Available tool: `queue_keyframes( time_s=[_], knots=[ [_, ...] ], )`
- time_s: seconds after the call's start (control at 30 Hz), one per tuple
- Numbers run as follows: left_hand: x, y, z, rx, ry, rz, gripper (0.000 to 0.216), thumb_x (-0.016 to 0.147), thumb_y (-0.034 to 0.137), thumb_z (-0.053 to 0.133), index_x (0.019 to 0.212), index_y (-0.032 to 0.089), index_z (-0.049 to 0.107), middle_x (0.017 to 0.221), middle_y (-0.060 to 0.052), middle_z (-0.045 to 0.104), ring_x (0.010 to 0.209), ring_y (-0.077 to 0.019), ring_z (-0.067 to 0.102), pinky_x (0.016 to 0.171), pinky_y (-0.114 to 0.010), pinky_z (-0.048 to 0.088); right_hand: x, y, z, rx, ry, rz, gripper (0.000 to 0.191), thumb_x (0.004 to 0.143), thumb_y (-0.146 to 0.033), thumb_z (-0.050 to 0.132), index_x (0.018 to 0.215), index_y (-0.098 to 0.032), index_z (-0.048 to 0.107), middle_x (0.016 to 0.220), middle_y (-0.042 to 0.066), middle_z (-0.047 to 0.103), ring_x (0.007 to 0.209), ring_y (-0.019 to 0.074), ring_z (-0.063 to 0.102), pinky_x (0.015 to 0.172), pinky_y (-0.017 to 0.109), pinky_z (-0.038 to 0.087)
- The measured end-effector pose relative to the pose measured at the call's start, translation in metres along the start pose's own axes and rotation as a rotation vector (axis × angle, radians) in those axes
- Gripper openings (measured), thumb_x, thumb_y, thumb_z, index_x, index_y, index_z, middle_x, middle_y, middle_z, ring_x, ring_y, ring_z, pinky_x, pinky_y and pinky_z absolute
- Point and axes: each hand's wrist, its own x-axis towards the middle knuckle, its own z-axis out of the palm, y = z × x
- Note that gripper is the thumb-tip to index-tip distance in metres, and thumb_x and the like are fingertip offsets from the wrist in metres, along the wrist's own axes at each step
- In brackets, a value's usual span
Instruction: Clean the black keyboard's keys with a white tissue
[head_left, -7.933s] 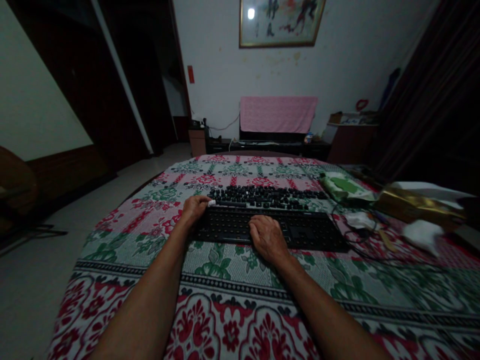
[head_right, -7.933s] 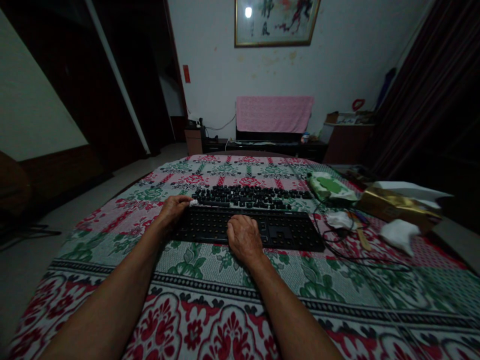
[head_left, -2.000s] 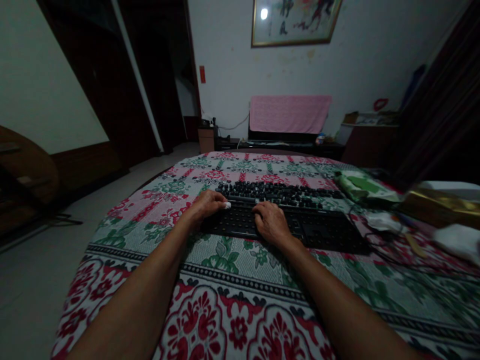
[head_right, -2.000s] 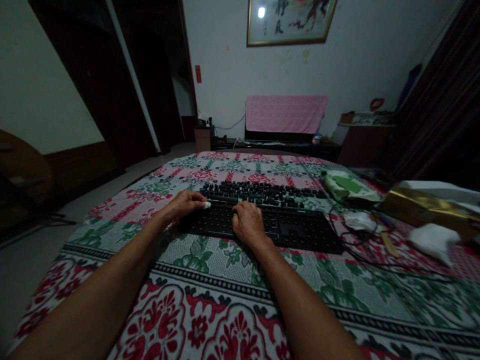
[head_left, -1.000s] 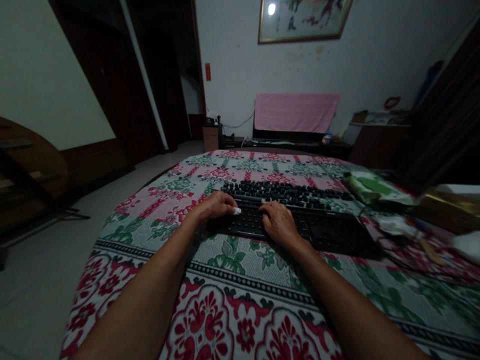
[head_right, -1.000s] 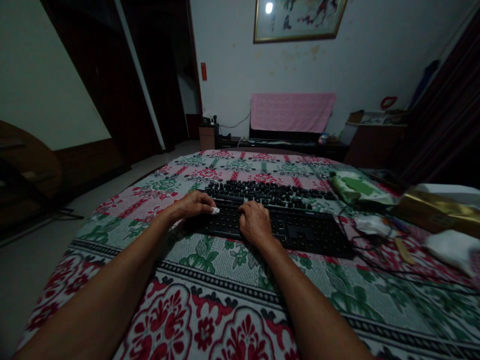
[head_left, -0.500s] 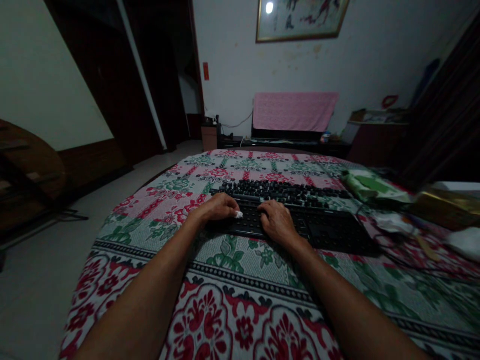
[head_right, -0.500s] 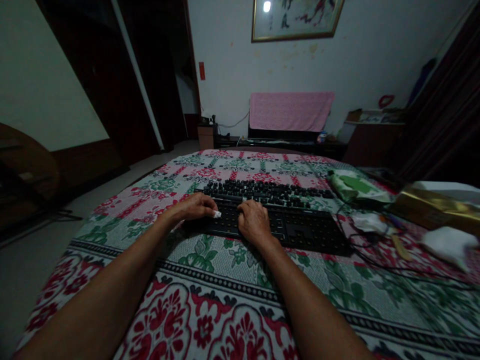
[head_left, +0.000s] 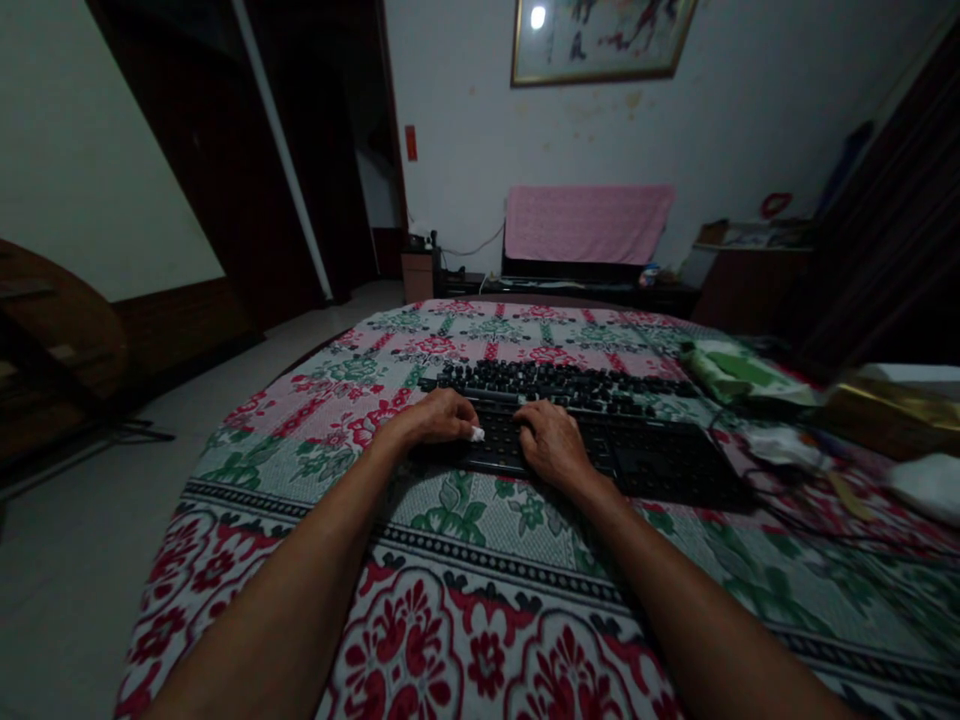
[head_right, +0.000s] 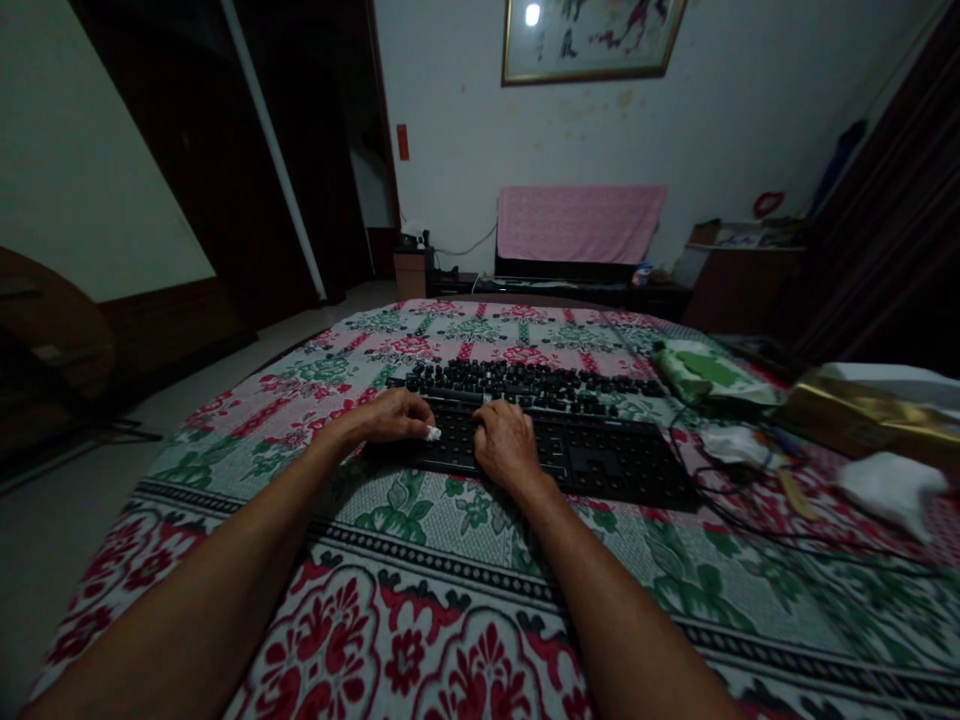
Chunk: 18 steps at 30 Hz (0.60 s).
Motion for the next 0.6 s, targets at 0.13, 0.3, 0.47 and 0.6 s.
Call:
queue_keyframes(
  time_s=[0.13,0.3,0.47,0.6],
  knots=[
    [0.0,-0.007,-0.003,-0.093,0.025,-0.097,0.025,0.06,0.037,0.065,0.073,0.016,0.069,0.058,0.002,0.059,0.054,-0.0109,0.05,0.048,-0.021,0.033,0.0,0.001,0.001,0.005,0.001,-0.003,0.025,0.08,-0.017,0.046,0.098,-0.019,0.063,0.106,0.007,0.059,0.099,0.0198,0.048,0.088,0.031,0.033],
    [-0.002,-0.008,-0.006,-0.099,-0.027,-0.024,0.028,0.061,0.04,0.065,0.074,0.015,0.069,0.058,0.002,0.058,0.053,-0.0091,0.047,0.048,-0.02,0.032,0.001,0.001,0.001,0.01,0.004,-0.002,0.025,0.08,-0.017,0.046,0.098,-0.02,0.063,0.106,0.006,0.059,0.1,0.0194,0.048,0.088,0.031,0.033],
    [0.0,-0.014,-0.007,-0.1,-0.046,-0.013,0.028,0.061,0.039,0.065,0.073,0.015,0.069,0.056,0.003,0.055,0.052,-0.0082,0.044,0.047,-0.02,0.031,0.001,0.001,0.001,-0.004,-0.009,0.005,0.025,0.08,-0.017,0.046,0.098,-0.02,0.063,0.107,0.006,0.059,0.1,0.0195,0.048,0.088,0.031,0.033],
    [-0.004,-0.011,-0.013,-0.202,0.022,-0.045,0.026,0.063,0.037,0.064,0.073,0.014,0.067,0.058,0.002,0.055,0.053,-0.0082,0.044,0.049,-0.02,0.032,0.001,0.0,0.0,-0.006,-0.018,0.006,0.025,0.081,-0.017,0.046,0.098,-0.02,0.063,0.107,0.007,0.059,0.1,0.0195,0.048,0.088,0.032,0.034]
  ],
)
